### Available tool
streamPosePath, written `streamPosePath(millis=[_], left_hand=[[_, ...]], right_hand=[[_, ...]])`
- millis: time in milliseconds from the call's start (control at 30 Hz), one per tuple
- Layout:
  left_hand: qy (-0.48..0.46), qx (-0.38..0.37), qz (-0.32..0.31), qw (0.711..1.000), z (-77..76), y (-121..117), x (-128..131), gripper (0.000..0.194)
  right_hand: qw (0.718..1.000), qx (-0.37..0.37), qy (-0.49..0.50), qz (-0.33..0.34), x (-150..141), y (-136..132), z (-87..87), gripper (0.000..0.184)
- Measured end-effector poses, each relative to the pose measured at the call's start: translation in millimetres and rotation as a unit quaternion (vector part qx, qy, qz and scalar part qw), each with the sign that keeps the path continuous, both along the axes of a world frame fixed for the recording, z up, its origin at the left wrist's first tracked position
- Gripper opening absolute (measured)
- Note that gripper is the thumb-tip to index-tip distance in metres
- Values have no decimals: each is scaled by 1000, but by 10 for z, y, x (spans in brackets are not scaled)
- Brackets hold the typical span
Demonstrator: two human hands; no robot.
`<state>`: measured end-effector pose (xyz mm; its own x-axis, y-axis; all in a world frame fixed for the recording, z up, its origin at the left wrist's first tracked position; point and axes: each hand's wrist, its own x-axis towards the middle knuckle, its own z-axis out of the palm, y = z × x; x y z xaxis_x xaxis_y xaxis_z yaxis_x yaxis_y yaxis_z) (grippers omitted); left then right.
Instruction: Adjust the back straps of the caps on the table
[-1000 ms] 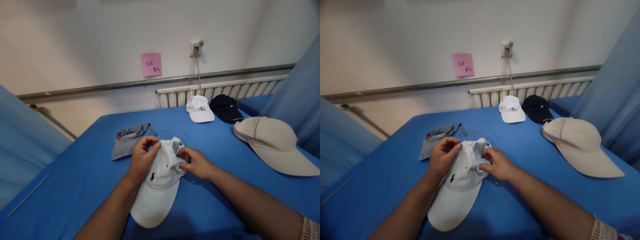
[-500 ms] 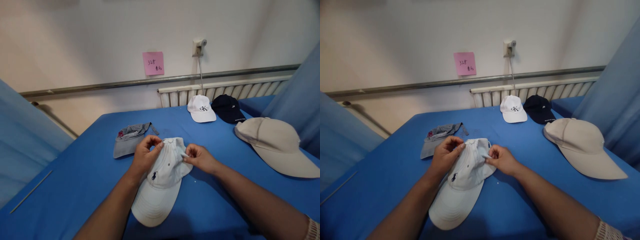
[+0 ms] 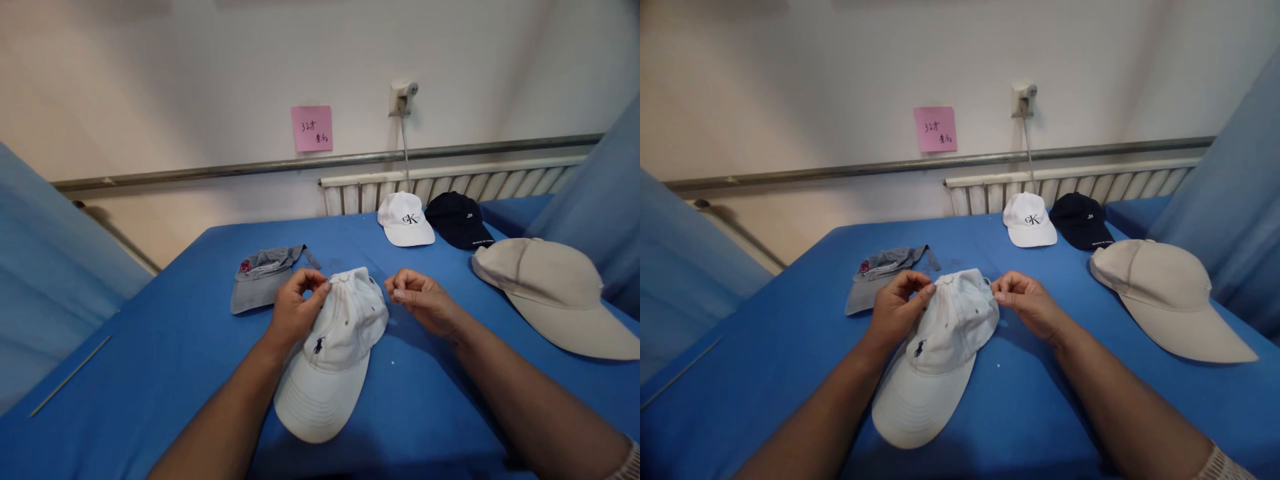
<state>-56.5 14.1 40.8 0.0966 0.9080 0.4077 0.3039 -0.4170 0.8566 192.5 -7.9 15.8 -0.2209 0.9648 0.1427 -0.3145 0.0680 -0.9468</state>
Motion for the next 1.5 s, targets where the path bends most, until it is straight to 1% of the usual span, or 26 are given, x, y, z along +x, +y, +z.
streamPosePath(millis=[67,133,200,267,333,467,533,600,700,800,867,967,1100,1233,1300,1367,1500], left_hand=[[5,-5,-15,1000,-13,-15,20,13],[9,-6,-20,1000,-15,-30,39,12],[12,-6,-19,1000,-7,-43,50,12],[15,-5,-18,1000,4,-50,53,12],[17,-6,-18,1000,9,-52,48,12],[14,3,-10,1000,0,-44,31,12],[14,9,-7,1000,-6,-44,33,12],[16,10,-7,1000,-11,-51,44,12],[14,-3,-13,1000,-24,-55,58,15],[8,-25,-8,1000,-35,-18,31,19],[21,-40,-8,999,-29,29,-15,21],[90,-78,-45,992,8,96,-103,21],[191,-153,-115,963,83,122,-208,23],[230,-203,-167,937,122,117,-313,28],[225,-203,-190,934,103,120,-357,27],[220,-189,-199,936,58,123,-376,23],[244,-171,-179,938,-47,112,-323,11]], right_hand=[[997,8,-69,-20,-21,29,-65,25],[988,13,-150,-43,-64,53,-153,32],[980,17,-193,-45,-109,68,-232,33],[981,22,-188,-36,-134,75,-274,28],[984,31,-170,-43,-131,72,-275,26],[986,67,-107,-107,-90,48,-229,22],[987,70,-74,-122,-83,38,-222,21],[988,63,-83,-115,-96,37,-231,21],[984,57,-131,-109,-130,50,-258,25],[979,60,-151,-124,-150,64,-283,27],[977,62,-157,-129,-151,70,-294,28],[976,61,-161,-131,-148,71,-302,29],[978,53,-160,-124,-149,61,-309,32],[976,51,-173,-120,-141,57,-333,31],[976,52,-178,-111,-137,58,-348,30],[977,53,-179,-101,-136,55,-359,29],[976,52,-188,-102,-140,42,-362,29]])
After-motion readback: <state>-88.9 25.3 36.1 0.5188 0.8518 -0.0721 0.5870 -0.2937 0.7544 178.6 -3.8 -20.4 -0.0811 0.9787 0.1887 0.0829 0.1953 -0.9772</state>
